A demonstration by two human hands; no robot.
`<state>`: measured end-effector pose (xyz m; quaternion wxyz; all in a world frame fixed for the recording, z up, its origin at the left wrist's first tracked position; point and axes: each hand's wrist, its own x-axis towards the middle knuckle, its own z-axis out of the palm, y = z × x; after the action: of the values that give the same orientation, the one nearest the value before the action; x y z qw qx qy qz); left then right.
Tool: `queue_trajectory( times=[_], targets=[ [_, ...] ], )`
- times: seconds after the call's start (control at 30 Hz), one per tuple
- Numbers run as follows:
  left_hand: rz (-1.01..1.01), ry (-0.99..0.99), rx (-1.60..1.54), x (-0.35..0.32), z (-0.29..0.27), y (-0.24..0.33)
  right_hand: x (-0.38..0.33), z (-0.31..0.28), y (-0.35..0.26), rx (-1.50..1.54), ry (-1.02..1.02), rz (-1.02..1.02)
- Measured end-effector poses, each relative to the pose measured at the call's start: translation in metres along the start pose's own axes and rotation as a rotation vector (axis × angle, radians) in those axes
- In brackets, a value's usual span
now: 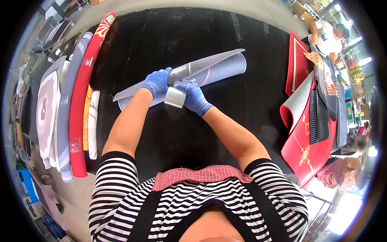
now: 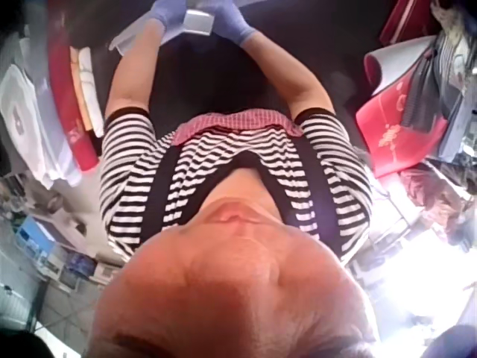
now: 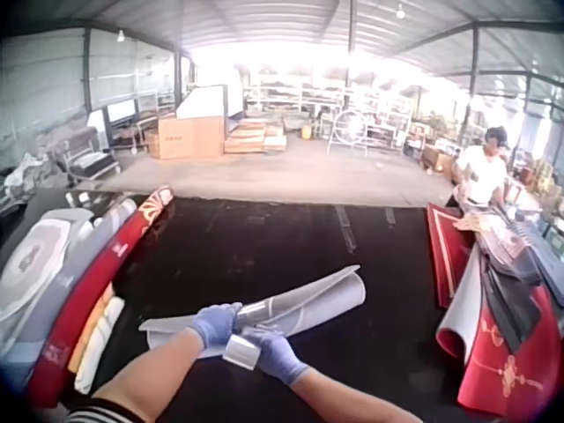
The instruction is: The person rolls up several floor mats of different shapes and colors on a large work table, securing each one with white adhesive tape by hand, and then places the rolled mats onto a stack with others.
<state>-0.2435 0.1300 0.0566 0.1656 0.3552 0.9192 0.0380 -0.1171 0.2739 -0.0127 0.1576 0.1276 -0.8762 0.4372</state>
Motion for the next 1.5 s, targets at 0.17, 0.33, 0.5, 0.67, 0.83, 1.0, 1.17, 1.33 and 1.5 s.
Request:
queue_trajectory(
  times=[0.17, 0.33, 0.5, 0.67, 0.83, 1.0, 1.17, 1.33, 1.5],
  targets=[
    [-0.008, -0.144, -0.215, 0.007, -0.009, -0.03, -0.153, 0.034, 0.0, -0.153, -0.104, -0.148],
    [0.117, -0.29, -0.907, -0.071, 0.047, -0.013, -0.218, -0.011, -0.012, 1.069, 0.052, 0.83],
    [-0.097, -0.046, -0.965, -0.174, 0.105, 0.041, -0.186, -0.007, -0.051, -0.391, -0.443, 0.057],
    [-0.138, -0.014, -0.425, -0.249, 0.054, 0.06, -0.156, 0.016, -0.093, -0.32, -0.387, -0.033],
    [-0.172, 0.112, -0.399, -0.297, 0.03, -0.01, -0.079, 0.052, -0.184, -0.219, -0.383, -0.236],
    [-0.186, 0.454, -0.146, -0.383, -0.07, -0.115, 0.052, 0.117, -0.278, 0.028, -0.097, -0.847],
    [-0.319, 0.605, 0.18, -0.425, -0.184, -0.238, 0.158, 0.167, -0.338, -0.313, -0.186, -0.935],
    [-0.552, 0.583, 0.192, -0.41, -0.158, -0.376, 0.082, 0.149, -0.257, 0.912, -0.509, 0.258],
    [-0.892, 0.396, 0.263, -0.43, -0.017, -0.608, -0.073, 0.019, -0.128, 0.162, -0.233, 0.796]
  ],
)
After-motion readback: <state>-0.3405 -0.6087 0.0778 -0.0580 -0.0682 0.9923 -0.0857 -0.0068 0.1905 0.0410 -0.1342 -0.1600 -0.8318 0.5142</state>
